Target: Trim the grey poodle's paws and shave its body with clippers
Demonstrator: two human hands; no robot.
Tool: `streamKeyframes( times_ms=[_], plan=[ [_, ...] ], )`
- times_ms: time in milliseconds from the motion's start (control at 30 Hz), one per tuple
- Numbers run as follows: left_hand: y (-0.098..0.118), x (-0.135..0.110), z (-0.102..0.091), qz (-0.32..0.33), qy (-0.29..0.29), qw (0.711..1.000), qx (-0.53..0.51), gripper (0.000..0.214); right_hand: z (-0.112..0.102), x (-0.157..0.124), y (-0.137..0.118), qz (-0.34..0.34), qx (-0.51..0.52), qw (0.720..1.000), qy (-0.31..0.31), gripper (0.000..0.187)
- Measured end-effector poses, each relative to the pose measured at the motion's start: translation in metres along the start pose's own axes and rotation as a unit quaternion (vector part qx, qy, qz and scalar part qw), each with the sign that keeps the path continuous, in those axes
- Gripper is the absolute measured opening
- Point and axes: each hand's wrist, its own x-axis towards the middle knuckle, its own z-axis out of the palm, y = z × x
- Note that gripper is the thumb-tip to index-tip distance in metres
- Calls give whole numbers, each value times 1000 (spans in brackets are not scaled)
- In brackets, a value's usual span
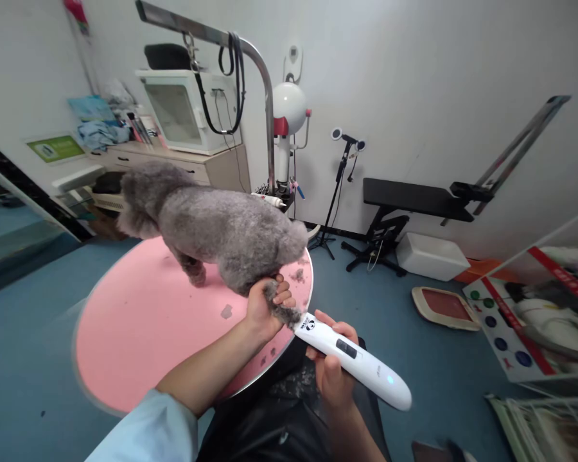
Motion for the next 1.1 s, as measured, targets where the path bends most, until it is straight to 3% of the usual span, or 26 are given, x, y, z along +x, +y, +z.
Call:
streamKeyframes(
  times_ms=[167,300,467,633,767,967,1100],
  plan=[
    [-2,1,-1,-4,1,1000,0,8,6,-4,-1,-30,-19,999,20,41],
    [-3,2,-1,1,3,1000,-6,7,8,-3,-3,-40,-50,998,16,51],
    [-4,3,-1,-2,4,1000,-15,6,17,-11,1,-44,-46,997,38,45],
    [-3,2,1,10,2,1000,-28,7,30,-29,17,-83,-70,993,56,55],
    [-2,1,2,17,8,999,-26,5,29,-33,26,-133,-90,986,54,65],
    [-1,1,3,21,10,999,-32,11,23,-24,8,-38,-67,996,44,56],
    [-1,1,5,21,13,999,-28,11,28,-17,-1,-73,-29,994,73,58]
  ],
)
